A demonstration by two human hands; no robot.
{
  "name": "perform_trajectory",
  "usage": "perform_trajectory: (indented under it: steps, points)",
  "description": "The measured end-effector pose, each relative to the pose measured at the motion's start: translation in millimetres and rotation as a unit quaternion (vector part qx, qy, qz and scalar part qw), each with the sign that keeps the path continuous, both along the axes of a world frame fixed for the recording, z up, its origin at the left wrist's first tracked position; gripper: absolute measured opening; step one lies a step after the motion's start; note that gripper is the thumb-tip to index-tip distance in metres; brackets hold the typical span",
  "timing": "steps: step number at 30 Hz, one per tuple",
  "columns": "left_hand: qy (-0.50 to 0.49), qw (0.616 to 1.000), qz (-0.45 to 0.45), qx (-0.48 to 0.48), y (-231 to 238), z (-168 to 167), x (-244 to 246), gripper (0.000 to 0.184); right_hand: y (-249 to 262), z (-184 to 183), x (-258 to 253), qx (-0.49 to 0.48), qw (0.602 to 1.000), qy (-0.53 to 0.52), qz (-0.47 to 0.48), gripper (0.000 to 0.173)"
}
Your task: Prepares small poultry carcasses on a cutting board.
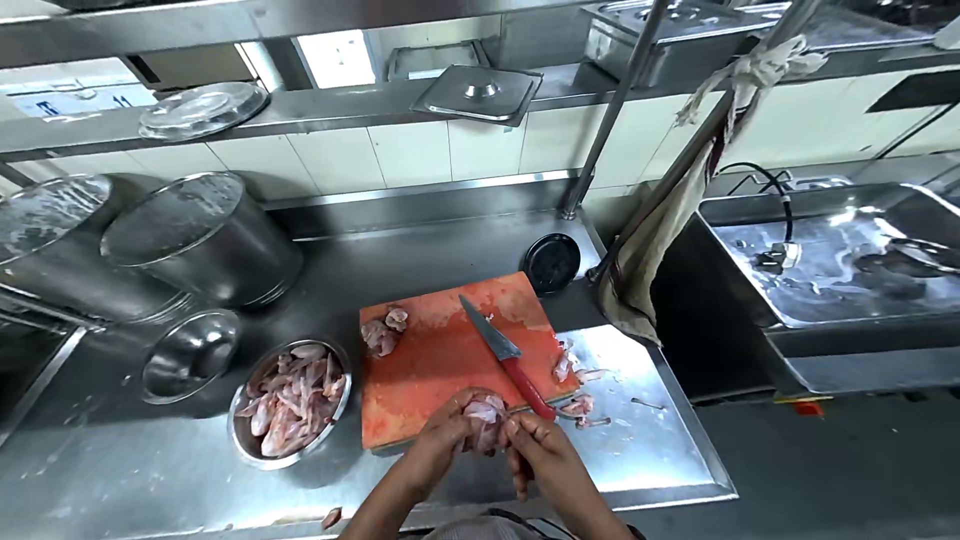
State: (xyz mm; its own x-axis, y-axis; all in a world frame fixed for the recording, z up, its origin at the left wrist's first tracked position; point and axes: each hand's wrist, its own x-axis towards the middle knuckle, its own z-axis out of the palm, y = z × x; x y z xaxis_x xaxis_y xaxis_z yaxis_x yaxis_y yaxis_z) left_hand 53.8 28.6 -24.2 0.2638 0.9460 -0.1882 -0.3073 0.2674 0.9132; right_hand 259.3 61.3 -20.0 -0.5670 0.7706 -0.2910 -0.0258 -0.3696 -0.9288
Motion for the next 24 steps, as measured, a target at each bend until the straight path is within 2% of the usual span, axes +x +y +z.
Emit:
perform_trajectory:
  steps: [1,3,5,7,9,10,12,14,16,18,20,21,23,24]
  points:
    - [-0.003,1.0,0.011,-0.011,-0.4,-1.0,6.0,0.049,-1.0,0.0,-0.3,-0.001,1.0,-0.009,0.003,0.028]
    - [0.044,0.997,0.055,-0.028,-0.1,-2.3,17.2,0.033,-2.5,0.5,-1.2,0.025,0.998,-0.054,0.007,0.027]
    - [0.126,0.988,0.077,-0.035,0.6,-2.6,19.8,0.025,-1.9,-2.5,-0.4,0.112,0.984,-0.137,-0.003,0.027]
    - [0.239,0.968,0.08,-0.019,0.2,-3.3,21.0,0.023,-4.1,-10.4,-0.1,0.272,0.93,-0.242,-0.043,0.03]
    - [0.311,0.946,0.084,-0.018,-1.2,-4.0,23.7,0.022,-10.2,-16.8,-2.1,0.423,0.842,-0.32,-0.096,0.03]
    - [0.333,0.938,0.088,-0.018,-1.1,-3.3,24.2,0.022,-13.4,-18.6,-3.3,0.467,0.807,-0.343,-0.111,0.03]
    - [0.39,0.918,0.07,-0.005,0.7,0.3,22.7,0.024,-17.5,-21.9,-4.7,0.506,0.771,-0.365,-0.13,0.028]
    - [0.457,0.889,-0.016,0.011,2.4,7.4,17.2,0.029,-12.6,-20.1,0.3,0.523,0.762,-0.364,-0.118,0.026]
    - [0.468,0.872,-0.132,0.058,1.1,13.4,10.9,0.031,5.8,-12.5,14.0,0.531,0.774,-0.344,-0.042,0.025]
    - [0.42,0.875,-0.207,0.125,-1.9,18.9,9.0,0.027,28.7,0.5,29.2,0.483,0.819,-0.296,0.084,0.031]
    - [0.349,0.893,-0.201,0.199,-3.7,22.7,9.3,0.022,45.5,3.0,35.7,0.39,0.883,-0.2,0.169,0.035]
    - [0.31,0.906,-0.178,0.225,-2.7,25.0,9.4,0.02,48.2,-2.0,35.3,0.327,0.92,-0.128,0.172,0.036]
    - [0.24,0.931,-0.132,0.24,1.4,30.2,10.7,0.019,37.4,-13.3,27.0,0.166,0.977,0.015,0.135,0.032]
    - [0.205,0.945,-0.113,0.23,2.6,31.3,12.1,0.018,26.4,-17.4,19.5,0.093,0.988,0.077,0.099,0.029]
